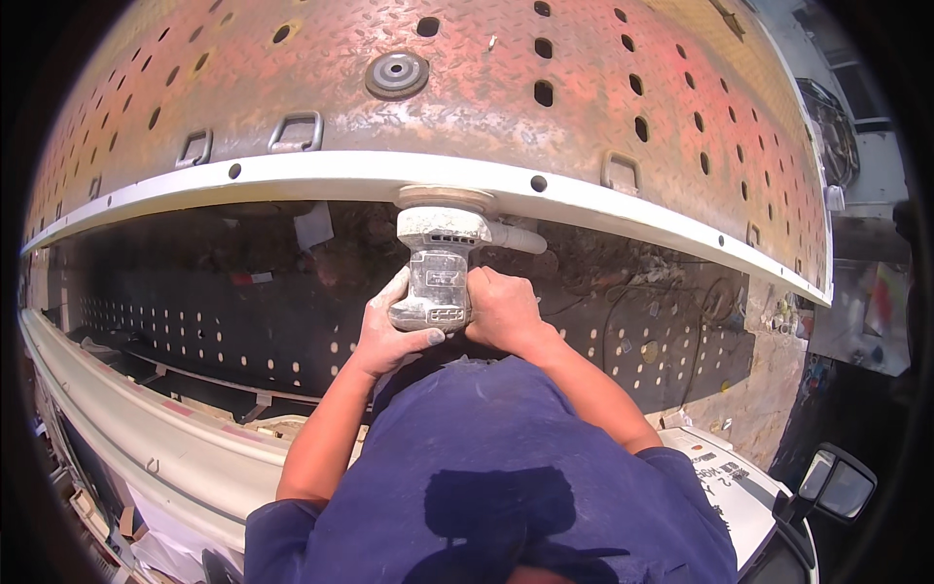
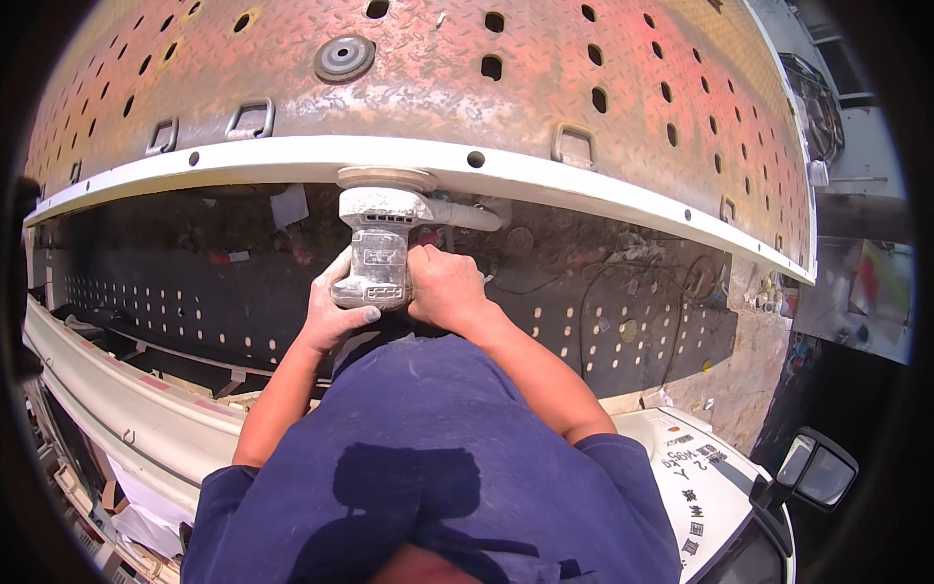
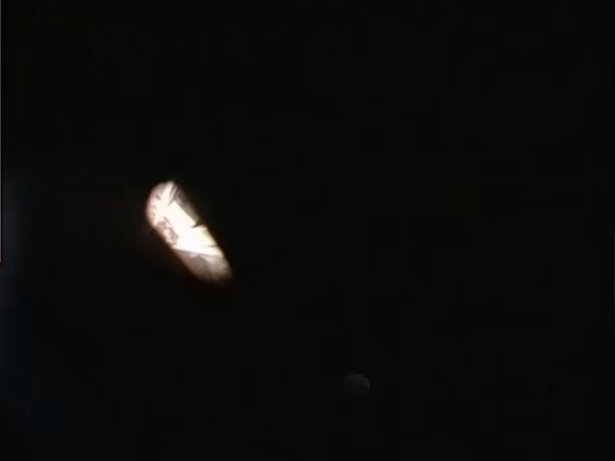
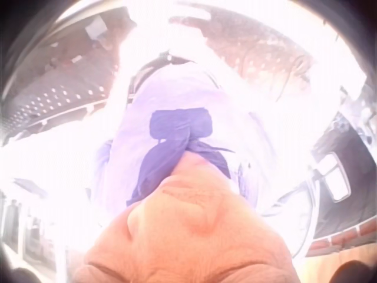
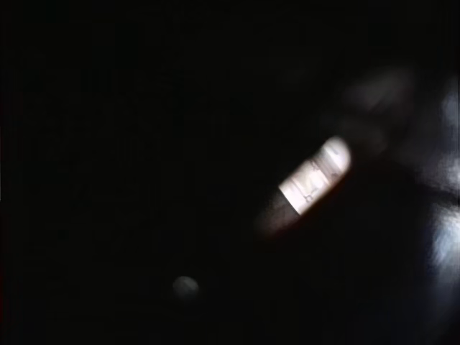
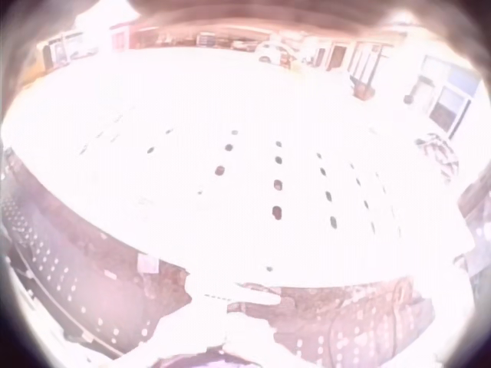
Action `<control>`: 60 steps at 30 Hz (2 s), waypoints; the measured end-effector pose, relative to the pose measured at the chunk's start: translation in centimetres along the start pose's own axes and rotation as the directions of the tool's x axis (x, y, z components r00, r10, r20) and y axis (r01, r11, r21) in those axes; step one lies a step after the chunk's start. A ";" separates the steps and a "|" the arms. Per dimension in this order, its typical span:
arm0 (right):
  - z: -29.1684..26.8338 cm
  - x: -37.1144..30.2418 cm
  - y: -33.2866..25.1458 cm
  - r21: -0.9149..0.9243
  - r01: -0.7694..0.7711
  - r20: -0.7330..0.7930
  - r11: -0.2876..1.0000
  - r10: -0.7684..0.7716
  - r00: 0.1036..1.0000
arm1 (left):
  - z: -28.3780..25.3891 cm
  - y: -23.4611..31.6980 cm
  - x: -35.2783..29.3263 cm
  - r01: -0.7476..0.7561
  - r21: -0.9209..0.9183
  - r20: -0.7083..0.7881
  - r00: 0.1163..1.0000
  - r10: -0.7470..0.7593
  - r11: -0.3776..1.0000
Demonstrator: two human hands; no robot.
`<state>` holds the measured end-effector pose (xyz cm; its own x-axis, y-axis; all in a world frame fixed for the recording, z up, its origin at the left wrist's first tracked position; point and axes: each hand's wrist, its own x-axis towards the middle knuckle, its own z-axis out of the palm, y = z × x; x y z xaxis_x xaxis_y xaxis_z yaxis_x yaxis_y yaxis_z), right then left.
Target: The person uses a handheld angle grinder to sand a white metal strip attached to a large perforated metal surface. The tool is moved back and forth along the strip, generating dust as the surface is smoothed.
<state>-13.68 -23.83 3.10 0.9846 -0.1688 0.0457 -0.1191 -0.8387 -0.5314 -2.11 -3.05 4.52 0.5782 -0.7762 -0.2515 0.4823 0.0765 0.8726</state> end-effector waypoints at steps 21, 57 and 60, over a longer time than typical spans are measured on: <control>-0.8 -1.6 1.5 -0.080 -0.141 0.099 0.987 0.148 0.984 | 1.0 -1.2 1.5 0.033 0.146 0.099 0.994 -0.048 0.989; 3.7 0.9 -2.6 -0.138 -0.212 0.056 0.968 0.221 0.974 | -6.7 -1.8 2.0 0.077 0.179 0.186 0.976 -0.111 0.981; 4.8 1.0 -2.9 -0.120 -0.218 0.030 0.968 0.223 0.974 | -7.9 -2.3 1.9 0.095 0.159 0.192 0.973 -0.125 0.983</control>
<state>-11.74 -19.06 0.64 0.9365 -0.3362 -0.0997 -0.3457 -0.8376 -0.4229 3.10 0.22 -1.25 0.3762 -0.8851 -0.2738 0.4243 -0.0981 0.9002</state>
